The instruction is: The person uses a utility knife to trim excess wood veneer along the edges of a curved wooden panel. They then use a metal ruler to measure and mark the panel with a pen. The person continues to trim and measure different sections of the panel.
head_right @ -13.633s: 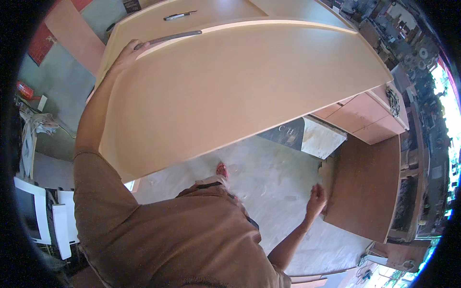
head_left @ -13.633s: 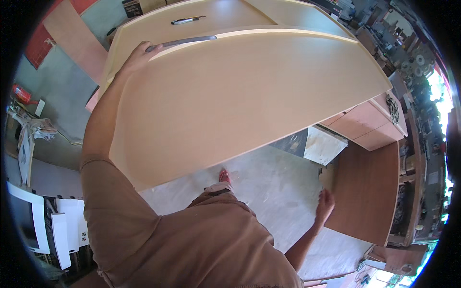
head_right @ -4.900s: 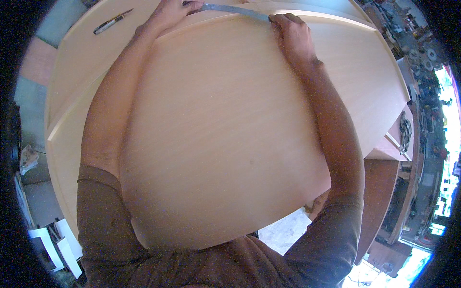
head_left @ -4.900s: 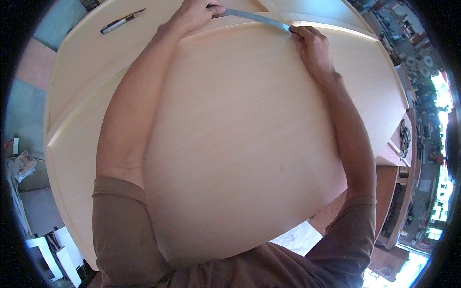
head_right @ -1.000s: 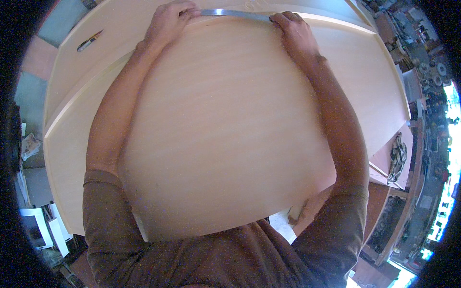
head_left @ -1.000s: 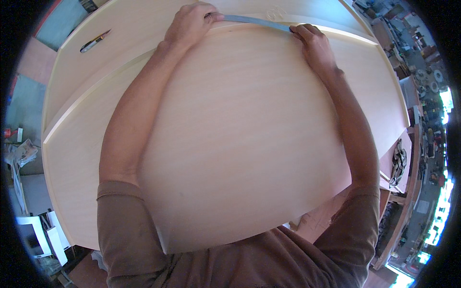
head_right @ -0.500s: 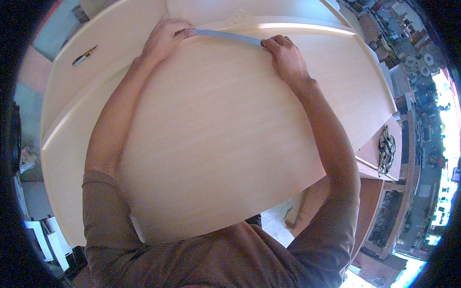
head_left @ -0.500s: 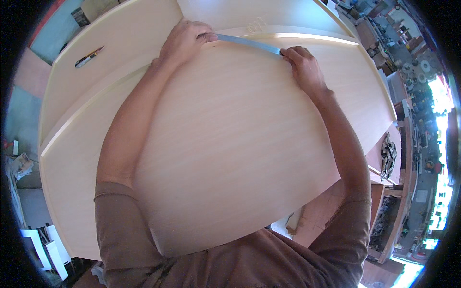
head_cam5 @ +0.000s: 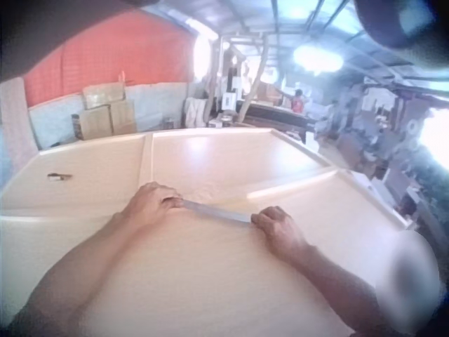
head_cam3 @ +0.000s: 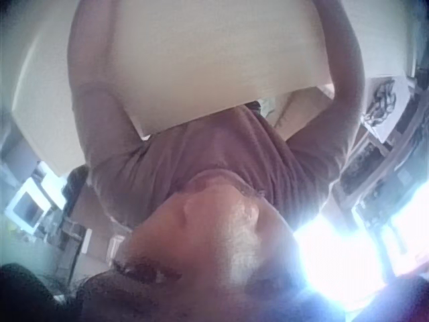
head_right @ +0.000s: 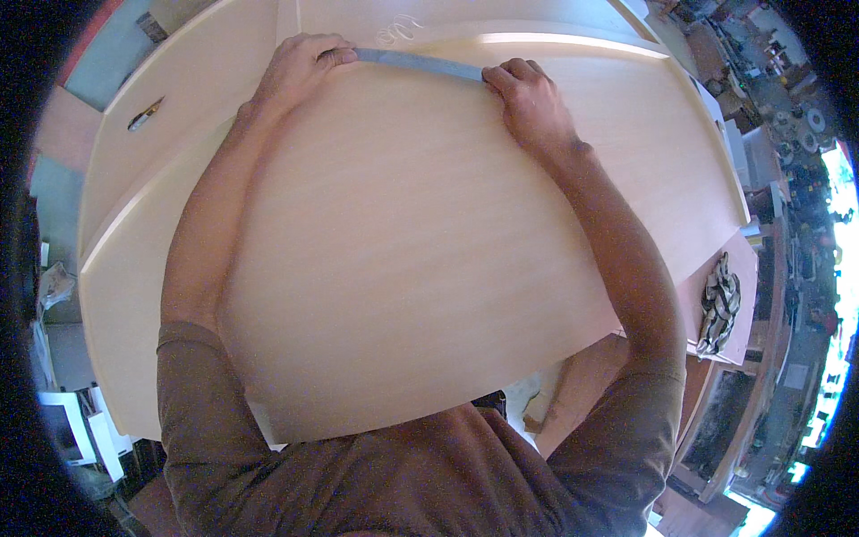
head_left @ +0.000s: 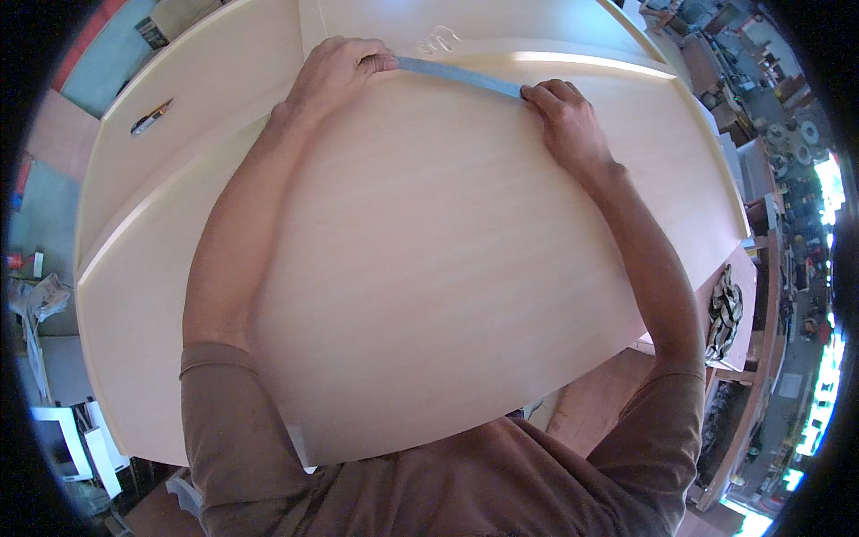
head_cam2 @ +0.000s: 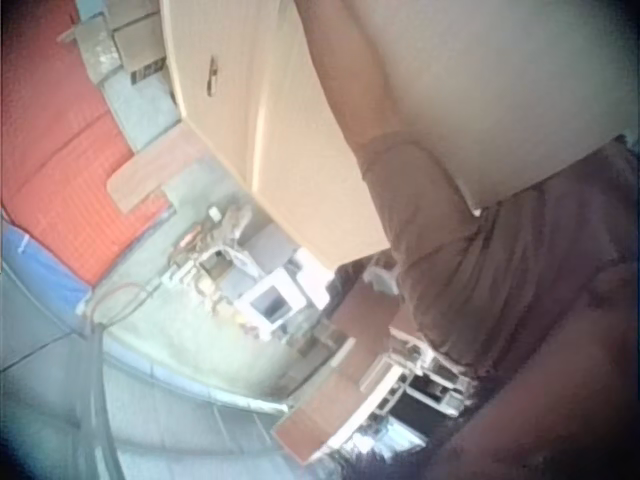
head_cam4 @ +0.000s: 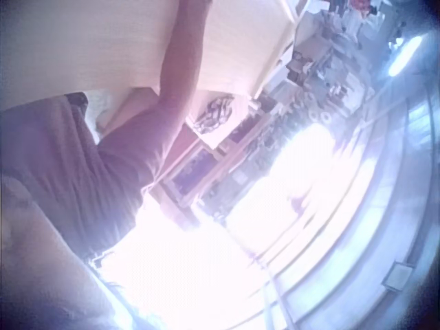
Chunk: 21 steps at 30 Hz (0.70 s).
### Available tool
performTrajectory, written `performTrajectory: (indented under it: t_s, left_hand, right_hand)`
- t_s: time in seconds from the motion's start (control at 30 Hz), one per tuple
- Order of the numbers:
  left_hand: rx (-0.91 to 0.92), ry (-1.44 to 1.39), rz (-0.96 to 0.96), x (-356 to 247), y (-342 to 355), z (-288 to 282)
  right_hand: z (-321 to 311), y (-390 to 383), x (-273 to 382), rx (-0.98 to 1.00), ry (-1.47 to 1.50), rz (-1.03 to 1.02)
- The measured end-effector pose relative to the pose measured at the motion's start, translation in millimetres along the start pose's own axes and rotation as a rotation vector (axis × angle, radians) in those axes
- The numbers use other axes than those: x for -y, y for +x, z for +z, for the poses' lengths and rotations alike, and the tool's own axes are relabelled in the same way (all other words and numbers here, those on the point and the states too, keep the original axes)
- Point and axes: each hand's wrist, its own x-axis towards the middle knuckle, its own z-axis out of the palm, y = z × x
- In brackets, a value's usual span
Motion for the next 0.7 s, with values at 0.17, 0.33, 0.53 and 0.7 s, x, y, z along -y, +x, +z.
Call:
performTrajectory:
  t_s: [0.17, 0.33, 0.53, 0.7]
  left_hand:
    - [-0.036, 0.105, -0.028, -2.0, 0.8, 3.6]
    - [-0.053, 0.058, -0.076, 2.6, 5.3, 7.4]
    - [-0.042, 0.077, -0.157, 7.6, 5.8, 8.1]
    - [-0.051, 0.062, -0.167, 12.4, 10.1, 8.7]
  right_hand:
    - [3.4, 11.4, -7.8, -0.006, 0.002, -0.011]
    - [12.7, 24.7, -20.1, -0.029, 0.005, -0.036]
    - [26.4, 40.0, -35.5, -0.045, 0.026, -0.05]
    - [29.6, 56.3, -43.0, -0.022, -0.021, -0.055]
